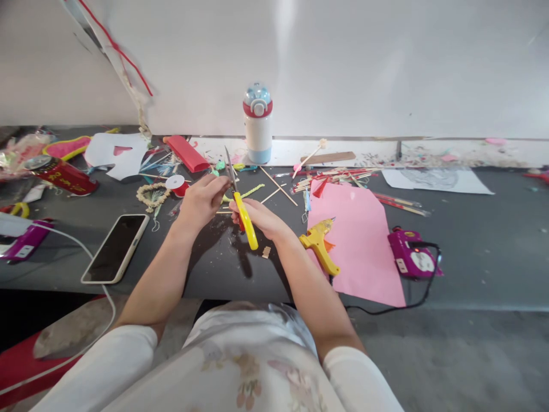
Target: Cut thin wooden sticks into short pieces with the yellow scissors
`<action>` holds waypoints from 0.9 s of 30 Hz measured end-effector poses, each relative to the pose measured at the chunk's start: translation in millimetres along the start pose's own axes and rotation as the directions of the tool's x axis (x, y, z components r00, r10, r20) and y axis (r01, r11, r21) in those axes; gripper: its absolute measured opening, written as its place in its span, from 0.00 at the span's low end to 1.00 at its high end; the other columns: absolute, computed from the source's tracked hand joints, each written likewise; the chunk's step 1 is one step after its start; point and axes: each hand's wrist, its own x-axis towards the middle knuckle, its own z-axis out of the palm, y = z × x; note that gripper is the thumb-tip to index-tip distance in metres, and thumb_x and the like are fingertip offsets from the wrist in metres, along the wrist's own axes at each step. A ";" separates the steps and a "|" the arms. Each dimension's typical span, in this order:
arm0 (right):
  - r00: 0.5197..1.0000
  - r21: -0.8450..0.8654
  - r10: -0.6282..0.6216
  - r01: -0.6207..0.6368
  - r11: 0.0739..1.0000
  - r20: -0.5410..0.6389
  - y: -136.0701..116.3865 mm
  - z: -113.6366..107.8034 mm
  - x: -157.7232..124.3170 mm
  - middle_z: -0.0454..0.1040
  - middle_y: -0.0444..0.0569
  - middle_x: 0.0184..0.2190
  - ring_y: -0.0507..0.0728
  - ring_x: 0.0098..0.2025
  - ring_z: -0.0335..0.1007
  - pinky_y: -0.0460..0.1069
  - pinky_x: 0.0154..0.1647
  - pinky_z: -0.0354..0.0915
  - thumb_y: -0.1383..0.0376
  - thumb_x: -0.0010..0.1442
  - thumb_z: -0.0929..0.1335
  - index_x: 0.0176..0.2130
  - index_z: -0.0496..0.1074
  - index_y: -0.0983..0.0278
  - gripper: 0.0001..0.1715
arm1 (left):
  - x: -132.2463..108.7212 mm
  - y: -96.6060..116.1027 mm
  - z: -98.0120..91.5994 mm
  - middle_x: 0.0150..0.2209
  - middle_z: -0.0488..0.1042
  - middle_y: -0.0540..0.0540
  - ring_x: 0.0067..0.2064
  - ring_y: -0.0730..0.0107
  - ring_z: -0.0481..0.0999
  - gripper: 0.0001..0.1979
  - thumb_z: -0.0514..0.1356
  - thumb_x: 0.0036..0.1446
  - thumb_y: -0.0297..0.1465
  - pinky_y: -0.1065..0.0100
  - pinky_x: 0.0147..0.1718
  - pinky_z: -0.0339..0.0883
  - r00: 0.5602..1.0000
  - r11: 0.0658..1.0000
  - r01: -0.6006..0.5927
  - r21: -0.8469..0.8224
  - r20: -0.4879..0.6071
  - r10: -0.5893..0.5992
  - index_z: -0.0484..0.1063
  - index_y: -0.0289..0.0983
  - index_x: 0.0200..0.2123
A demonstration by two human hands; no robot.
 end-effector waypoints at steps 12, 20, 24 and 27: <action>1.000 -0.038 -0.004 0.004 0.999 -0.005 -3.0 2.1 -0.8 0.68 0.45 0.27 0.52 0.29 0.65 0.50 0.33 0.62 0.49 0.51 0.68 0.32 0.67 0.65 0.22 | -0.4 1.8 -1.9 0.36 0.70 0.46 0.35 0.70 0.69 0.14 0.45 0.63 0.32 0.71 0.30 0.59 0.999 1.000 0.024 0.015 0.034 -0.024 0.68 0.40 0.44; 1.000 -0.073 -0.001 0.003 0.997 0.021 -1.1 -0.8 0.2 0.68 0.45 0.27 0.52 0.29 0.66 0.49 0.31 0.61 0.48 0.51 0.67 0.34 0.68 0.65 0.23 | -0.4 2.0 -3.7 0.35 0.69 0.46 0.33 0.70 0.68 0.13 0.46 0.63 0.32 0.71 0.28 0.56 0.999 0.996 0.026 0.086 0.045 -0.030 0.68 0.41 0.44; 1.000 -0.085 -0.002 0.003 0.996 0.014 -0.3 -1.0 1.0 0.69 0.45 0.27 0.52 0.30 0.66 0.49 0.32 0.62 0.47 0.51 0.67 0.34 0.68 0.65 0.24 | -0.4 2.9 -4.8 0.34 0.68 0.47 0.32 0.71 0.67 0.12 0.45 0.63 0.32 0.71 0.27 0.55 0.998 0.994 0.025 0.106 0.049 -0.031 0.68 0.41 0.41; 1.000 -0.082 -0.001 0.001 0.997 0.001 -1.0 -0.2 0.5 0.69 0.45 0.27 0.52 0.30 0.67 0.49 0.33 0.62 0.47 0.51 0.67 0.33 0.68 0.65 0.23 | -0.8 2.5 -5.0 0.34 0.68 0.47 0.33 0.71 0.67 0.13 0.45 0.63 0.32 0.71 0.27 0.55 0.998 0.995 0.025 0.095 0.049 -0.030 0.68 0.42 0.42</action>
